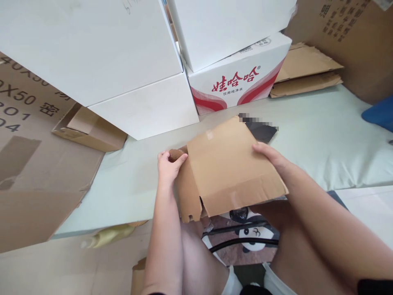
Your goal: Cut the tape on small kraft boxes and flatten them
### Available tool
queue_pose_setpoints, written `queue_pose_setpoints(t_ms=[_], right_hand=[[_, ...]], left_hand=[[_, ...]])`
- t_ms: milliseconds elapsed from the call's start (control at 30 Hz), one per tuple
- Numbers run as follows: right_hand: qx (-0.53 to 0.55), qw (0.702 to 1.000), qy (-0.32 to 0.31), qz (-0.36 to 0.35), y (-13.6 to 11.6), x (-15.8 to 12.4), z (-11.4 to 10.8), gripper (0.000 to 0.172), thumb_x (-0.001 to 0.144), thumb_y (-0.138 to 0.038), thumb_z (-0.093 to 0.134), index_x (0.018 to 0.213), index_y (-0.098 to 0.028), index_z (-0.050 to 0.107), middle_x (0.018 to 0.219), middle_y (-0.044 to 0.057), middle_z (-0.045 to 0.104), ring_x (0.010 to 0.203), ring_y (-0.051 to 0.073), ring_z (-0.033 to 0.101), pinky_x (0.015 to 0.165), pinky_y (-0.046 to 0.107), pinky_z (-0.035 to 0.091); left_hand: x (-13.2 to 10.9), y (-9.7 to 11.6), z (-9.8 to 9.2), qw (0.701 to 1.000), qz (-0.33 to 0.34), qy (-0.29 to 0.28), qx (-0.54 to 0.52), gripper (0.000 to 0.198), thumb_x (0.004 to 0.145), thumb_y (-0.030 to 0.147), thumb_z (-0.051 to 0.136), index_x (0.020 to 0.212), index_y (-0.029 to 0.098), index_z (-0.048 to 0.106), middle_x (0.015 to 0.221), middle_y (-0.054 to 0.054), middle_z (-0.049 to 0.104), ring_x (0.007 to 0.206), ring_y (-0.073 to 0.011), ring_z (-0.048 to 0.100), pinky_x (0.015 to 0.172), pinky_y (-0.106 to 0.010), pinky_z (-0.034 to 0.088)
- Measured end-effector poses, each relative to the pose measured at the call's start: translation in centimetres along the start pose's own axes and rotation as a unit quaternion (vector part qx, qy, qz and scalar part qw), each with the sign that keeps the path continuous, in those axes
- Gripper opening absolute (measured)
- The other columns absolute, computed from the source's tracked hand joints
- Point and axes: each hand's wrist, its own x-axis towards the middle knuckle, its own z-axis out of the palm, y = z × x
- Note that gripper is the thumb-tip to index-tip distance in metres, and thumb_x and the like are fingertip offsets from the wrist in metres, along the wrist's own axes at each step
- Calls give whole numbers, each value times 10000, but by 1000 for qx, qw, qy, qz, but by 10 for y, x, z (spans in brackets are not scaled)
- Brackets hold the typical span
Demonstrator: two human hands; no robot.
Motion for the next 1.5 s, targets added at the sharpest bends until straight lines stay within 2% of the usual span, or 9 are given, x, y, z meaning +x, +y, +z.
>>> queue_pose_setpoints(t_ms=[100,233,333,433,533,633,1000,1200,1500], right_hand=[[22,996,-52,74,-1,0,-2,462,554,-377,894,959,-224,731,906,72,808,762,267,756,690,380,588],[48,998,-26,29,1,4,1,456,605,-369,890,1010,-240,724,958,39,811,768,226,752,707,340,577],[48,999,-18,15,2,5,3,467,625,-394,887,1036,-245,724,972,40,810,771,227,751,708,342,570],[44,999,-14,12,4,5,3,467,622,-403,888,1027,-240,721,955,36,809,773,226,749,698,332,560],[40,999,-10,3,6,6,3,459,642,-408,875,1035,-240,708,971,31,807,793,224,749,705,325,554],[27,1000,-10,-2,7,7,3,464,672,-408,848,1075,-243,687,1026,36,803,843,237,750,740,343,556],[22,1000,-12,-6,9,7,2,520,663,-438,857,1115,-255,677,1051,31,796,873,251,746,759,357,550],[15,1000,-8,-5,9,8,2,544,670,-439,849,1152,-254,679,1064,40,796,884,260,747,770,372,556],[29,1000,-3,0,8,7,3,536,642,-413,870,1124,-259,691,1021,23,803,846,246,748,753,360,554]], left_hand=[[-1,1,-1,999,-8,41,11,546,590,430,907,1004,232,612,1188,-76,554,1154,-258,556,1003,-392,471],[-1,4,0,992,-90,78,-41,749,644,505,898,1238,300,491,1324,-103,534,1294,-283,528,1076,-418,422],[0,5,1,987,-128,73,-70,650,702,553,851,1185,283,510,1328,-113,571,1293,-281,544,1090,-402,422],[0,6,1,985,-123,85,-84,478,768,440,783,1134,268,528,1250,-89,612,1209,-251,592,1061,-375,447],[-1,6,0,986,-109,61,-109,519,688,184,704,1163,282,519,1105,-43,632,1027,-219,638,908,-327,507],[-1,5,0,989,-85,59,-103,599,593,85,620,1154,278,536,1025,-25,624,906,-205,626,775,-293,498],[3,7,5,979,-52,139,-140,179,837,328,613,988,232,601,1047,-32,635,1004,-189,601,913,-299,484],[2,6,4,982,-70,113,-130,348,714,146,636,1042,251,592,1014,-2,648,900,-160,618,792,-256,485],[3,7,4,981,-87,117,-130,278,757,175,612,1023,253,588,978,-2,634,859,-163,605,801,-274,468]])
